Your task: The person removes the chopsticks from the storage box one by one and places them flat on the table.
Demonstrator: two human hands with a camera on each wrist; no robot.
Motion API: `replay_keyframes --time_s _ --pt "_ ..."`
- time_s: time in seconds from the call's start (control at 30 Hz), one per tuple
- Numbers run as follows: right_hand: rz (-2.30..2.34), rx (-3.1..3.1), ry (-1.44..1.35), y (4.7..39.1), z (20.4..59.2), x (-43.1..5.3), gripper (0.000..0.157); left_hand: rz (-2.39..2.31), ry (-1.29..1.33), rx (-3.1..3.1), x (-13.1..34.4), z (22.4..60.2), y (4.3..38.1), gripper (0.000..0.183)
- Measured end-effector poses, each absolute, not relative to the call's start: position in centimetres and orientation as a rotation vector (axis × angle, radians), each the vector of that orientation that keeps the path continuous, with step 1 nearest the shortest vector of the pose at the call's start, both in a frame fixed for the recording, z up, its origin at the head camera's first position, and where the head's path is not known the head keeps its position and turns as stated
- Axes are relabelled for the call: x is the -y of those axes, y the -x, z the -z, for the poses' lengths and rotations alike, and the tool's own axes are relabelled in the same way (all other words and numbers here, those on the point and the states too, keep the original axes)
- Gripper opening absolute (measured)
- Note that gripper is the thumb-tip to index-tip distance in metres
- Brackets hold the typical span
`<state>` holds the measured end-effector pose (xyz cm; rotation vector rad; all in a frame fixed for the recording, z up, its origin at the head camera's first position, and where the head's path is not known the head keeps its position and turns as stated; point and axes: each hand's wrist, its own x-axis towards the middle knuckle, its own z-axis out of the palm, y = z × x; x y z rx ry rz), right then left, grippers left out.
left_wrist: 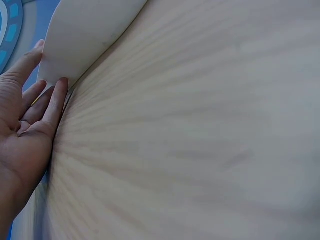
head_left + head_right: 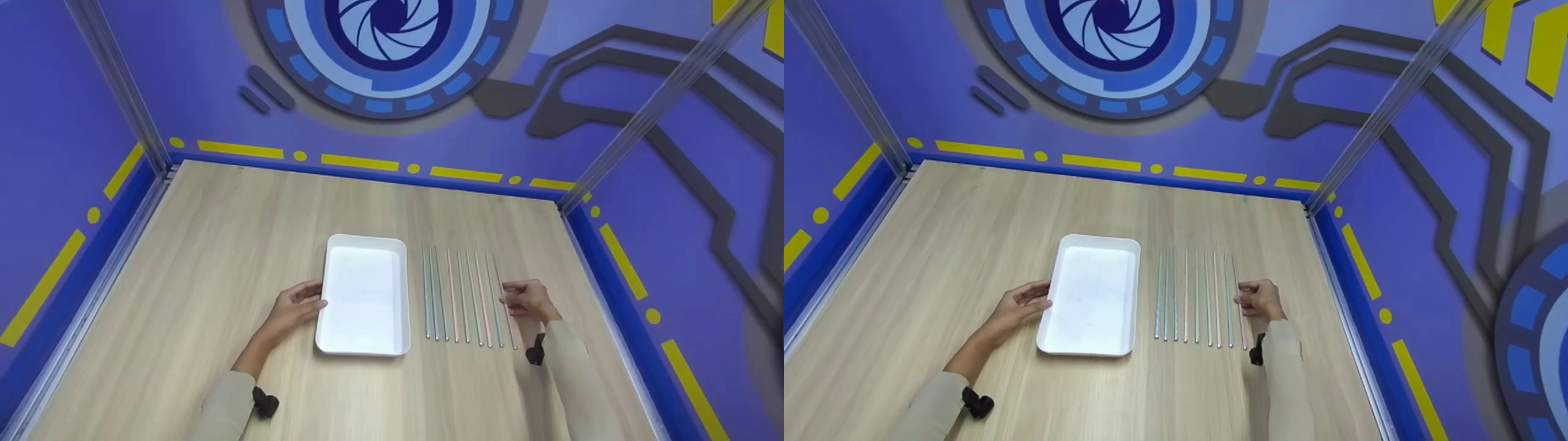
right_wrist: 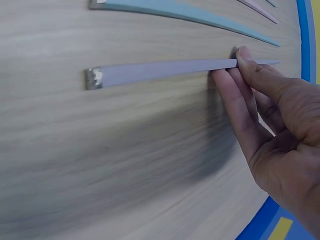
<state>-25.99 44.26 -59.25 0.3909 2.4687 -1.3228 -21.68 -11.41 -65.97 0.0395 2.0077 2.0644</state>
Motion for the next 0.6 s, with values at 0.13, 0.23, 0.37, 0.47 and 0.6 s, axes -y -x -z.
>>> replay_keyframes --time_s 0.13,0.23,0.37,0.47,0.6 --pt "1.34 -2.475 -0.379 25.9 59.5 -44.3 0.055 -2.07 -0.045 -2.001 11.4 65.8 21.7 0.064" --pt "1.341 -2.488 -0.378 25.9 59.7 -44.4 0.056 -2.068 -0.056 -2.007 11.4 65.8 21.8 0.064" --pt "1.353 -2.506 -0.346 25.9 59.6 -44.2 0.052 -2.065 -0.051 -2.013 11.6 65.8 22.0 0.064" --pt "1.374 -2.534 -0.335 26.2 59.1 -43.8 0.047 -2.08 -0.049 -2.013 11.8 65.8 22.2 0.064" --pt "1.384 -2.576 -0.333 26.8 58.1 -43.4 0.047 -2.091 -0.053 -2.011 12.1 65.8 22.5 0.066"
